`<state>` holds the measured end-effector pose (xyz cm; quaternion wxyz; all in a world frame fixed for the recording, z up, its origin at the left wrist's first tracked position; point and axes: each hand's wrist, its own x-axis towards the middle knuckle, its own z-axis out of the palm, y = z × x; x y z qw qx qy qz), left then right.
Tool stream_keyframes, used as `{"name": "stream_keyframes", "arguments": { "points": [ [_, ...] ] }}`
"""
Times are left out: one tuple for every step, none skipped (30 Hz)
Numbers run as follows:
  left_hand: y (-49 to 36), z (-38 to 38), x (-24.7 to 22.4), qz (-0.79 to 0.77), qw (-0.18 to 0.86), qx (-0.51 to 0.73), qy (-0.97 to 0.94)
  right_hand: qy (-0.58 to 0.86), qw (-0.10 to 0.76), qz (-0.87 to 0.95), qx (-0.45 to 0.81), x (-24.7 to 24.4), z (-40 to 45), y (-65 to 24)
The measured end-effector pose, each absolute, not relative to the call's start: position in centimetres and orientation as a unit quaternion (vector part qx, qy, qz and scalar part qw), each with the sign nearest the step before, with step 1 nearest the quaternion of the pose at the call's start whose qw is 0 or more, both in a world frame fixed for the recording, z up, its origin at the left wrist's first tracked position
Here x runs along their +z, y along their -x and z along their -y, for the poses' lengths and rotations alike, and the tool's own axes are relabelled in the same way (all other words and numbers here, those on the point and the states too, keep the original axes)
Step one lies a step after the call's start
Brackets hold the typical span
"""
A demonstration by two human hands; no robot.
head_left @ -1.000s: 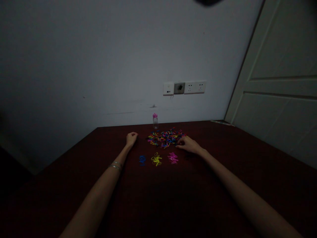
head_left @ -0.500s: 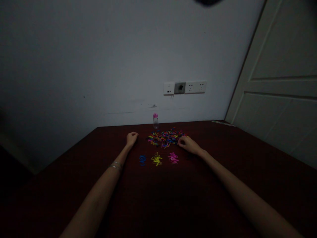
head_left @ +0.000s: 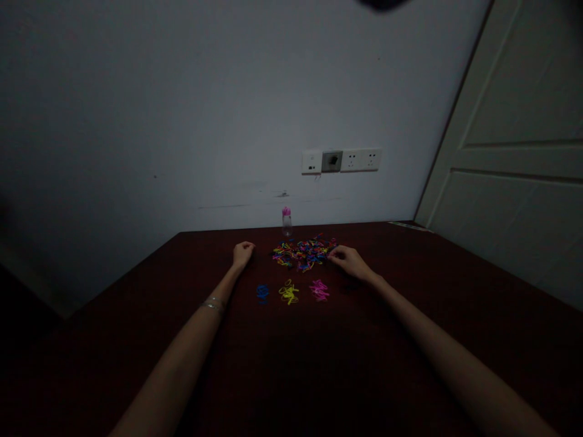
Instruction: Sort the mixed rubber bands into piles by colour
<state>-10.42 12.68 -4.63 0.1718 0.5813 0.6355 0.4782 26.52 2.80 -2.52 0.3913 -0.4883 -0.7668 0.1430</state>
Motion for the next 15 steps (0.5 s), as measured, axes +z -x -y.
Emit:
{"name": "stream_keyframes", "arguments": {
  "points": [
    [10.4, -12.7, -4.6, -0.637, 0.175, 0.477, -0.58, 0.49, 0.392, 0.764, 0.15, -2.3, -2.6, -26.2],
    [10.4, -12.7, -4.6, -0.638, 0.177, 0.477, -0.578, 0.49, 0.392, 0.762, 0.157, -2.1, -2.4, -25.8],
    [10.3, -12.7, -4.5, -0.638, 0.178, 0.477, -0.577, 0.487, 0.391, 0.764, 0.163, -1.9, -2.2, -25.2],
    [10.3, -12.6, -4.4, -0.639, 0.179, 0.476, -0.577, 0.478, 0.389, 0.769, 0.168, -1.7, -1.9, -24.5],
    [10.2, -12.6, -4.3, -0.64, 0.178, 0.476, -0.576, 0.466, 0.386, 0.777, 0.172, -1.5, -1.6, -23.7],
    [10.1, -12.5, -4.2, -0.641, 0.177, 0.475, -0.577, 0.451, 0.381, 0.788, 0.176, -1.4, -1.3, -22.8],
    [10.1, -12.3, -4.1, -0.64, 0.178, 0.473, -0.578, 0.436, 0.373, 0.799, 0.181, -1.2, -1.0, -21.7],
    [10.0, -12.2, -4.0, -0.641, 0.179, 0.472, -0.578, 0.422, 0.36, 0.811, 0.185, -1.1, -0.6, -20.7],
    [10.0, -12.0, -3.9, -0.641, 0.181, 0.471, -0.578, 0.407, 0.346, 0.823, 0.191, -1.0, -0.2, -19.6],
    [9.9, -11.9, -3.8, -0.642, 0.181, 0.469, -0.579, 0.391, 0.33, 0.836, 0.198, -0.9, 0.3, -18.5],
    [9.9, -11.8, -3.8, -0.643, 0.18, 0.468, -0.579, 0.375, 0.312, 0.85, 0.199, -0.8, 0.7, -17.4],
    [9.8, -11.7, -3.7, -0.644, 0.177, 0.467, -0.579, 0.363, 0.299, 0.86, 0.196, -0.7, 1.1, -16.5],
    [9.8, -11.7, -3.7, -0.645, 0.175, 0.467, -0.579, 0.351, 0.286, 0.871, 0.19, -0.6, 1.4, -15.5],
    [9.8, -11.7, -3.7, -0.644, 0.175, 0.468, -0.58, 0.34, 0.276, 0.88, 0.183, -0.5, 1.7, -14.7],
    [9.8, -11.7, -3.8, -0.643, 0.176, 0.468, -0.581, 0.33, 0.268, 0.888, 0.177, -0.4, 1.9, -14.0]
  ]
}}
